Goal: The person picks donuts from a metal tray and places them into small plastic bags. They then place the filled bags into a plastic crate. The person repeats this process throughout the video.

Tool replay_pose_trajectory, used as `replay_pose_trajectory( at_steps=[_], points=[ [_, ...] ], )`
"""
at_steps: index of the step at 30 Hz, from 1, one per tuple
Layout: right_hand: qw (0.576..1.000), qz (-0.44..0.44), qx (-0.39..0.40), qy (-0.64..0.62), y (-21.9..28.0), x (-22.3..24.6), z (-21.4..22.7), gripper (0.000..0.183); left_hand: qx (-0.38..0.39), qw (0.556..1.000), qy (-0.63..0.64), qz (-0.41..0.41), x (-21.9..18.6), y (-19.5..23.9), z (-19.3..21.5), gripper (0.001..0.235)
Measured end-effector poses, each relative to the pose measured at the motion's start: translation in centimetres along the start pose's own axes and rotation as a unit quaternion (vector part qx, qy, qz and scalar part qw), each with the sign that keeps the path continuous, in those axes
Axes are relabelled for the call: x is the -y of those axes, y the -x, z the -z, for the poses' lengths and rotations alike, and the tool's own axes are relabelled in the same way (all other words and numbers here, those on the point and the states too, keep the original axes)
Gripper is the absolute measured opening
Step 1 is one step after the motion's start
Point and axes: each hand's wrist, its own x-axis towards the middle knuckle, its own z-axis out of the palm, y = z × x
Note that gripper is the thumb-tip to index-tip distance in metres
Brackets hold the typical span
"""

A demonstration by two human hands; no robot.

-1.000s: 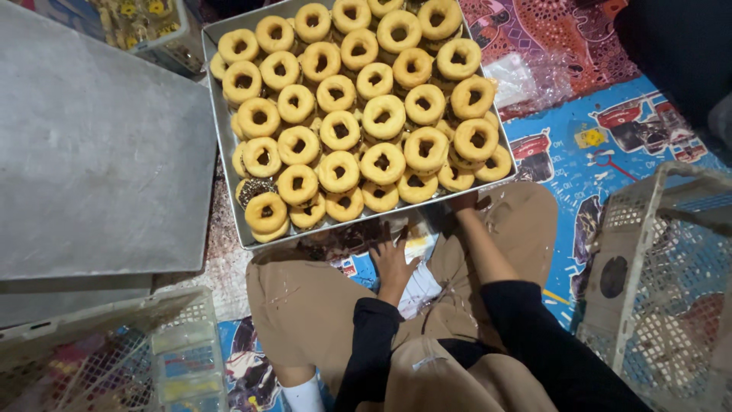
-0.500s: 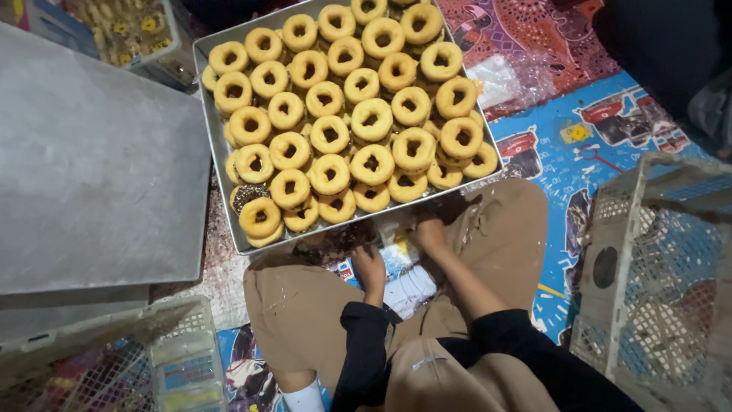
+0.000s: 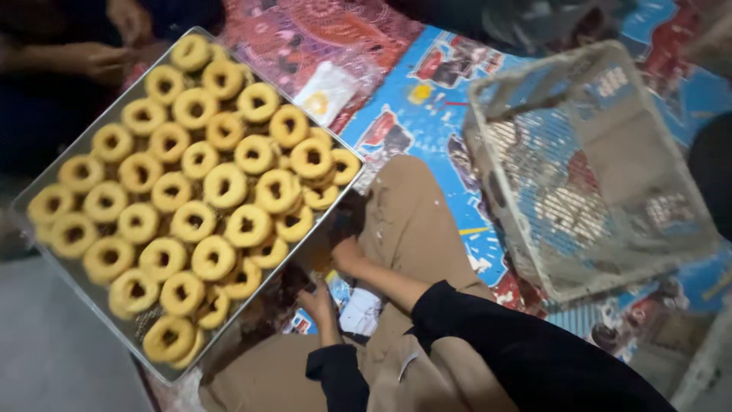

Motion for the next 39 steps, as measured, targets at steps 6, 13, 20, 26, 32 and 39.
replay_pose_trajectory(
  at_steps=[6,13,20,26,32,39],
  points=[
    [0.991,-0.024,0.124,-0.050,-0.1,1.5,0.7,0.042,0.058,0.988,0.146,-0.004,-0.8,0.2,0.6,0.061],
    [0.997,0.049,-0.052,-0.006,5.7,1.0,8.1,0.047,0.074,0.931,-0.332,-0.133,-1.4,1.3,0.5,0.074],
    [0.957,0.135,0.049,-0.252,17.2,-4.6,22.3,0.054,0.124,0.924,-0.330,-0.146,-1.9,2.1,-1.0,0.069],
    [0.820,0.141,0.193,-0.520,23.7,-13.1,28.9,0.053,0.096,0.919,-0.361,-0.121,-2.3,1.3,-1.1,0.060],
    [0.946,0.090,-0.291,-0.114,19.6,-15.4,27.4,0.030,-0.033,0.938,-0.131,-0.320,-1.6,0.7,0.0,0.067],
    [0.835,-0.293,-0.465,0.035,11.9,-24.9,29.0,0.086,0.025,0.965,-0.225,-0.134,-0.8,0.9,2.8,0.070]
  ],
)
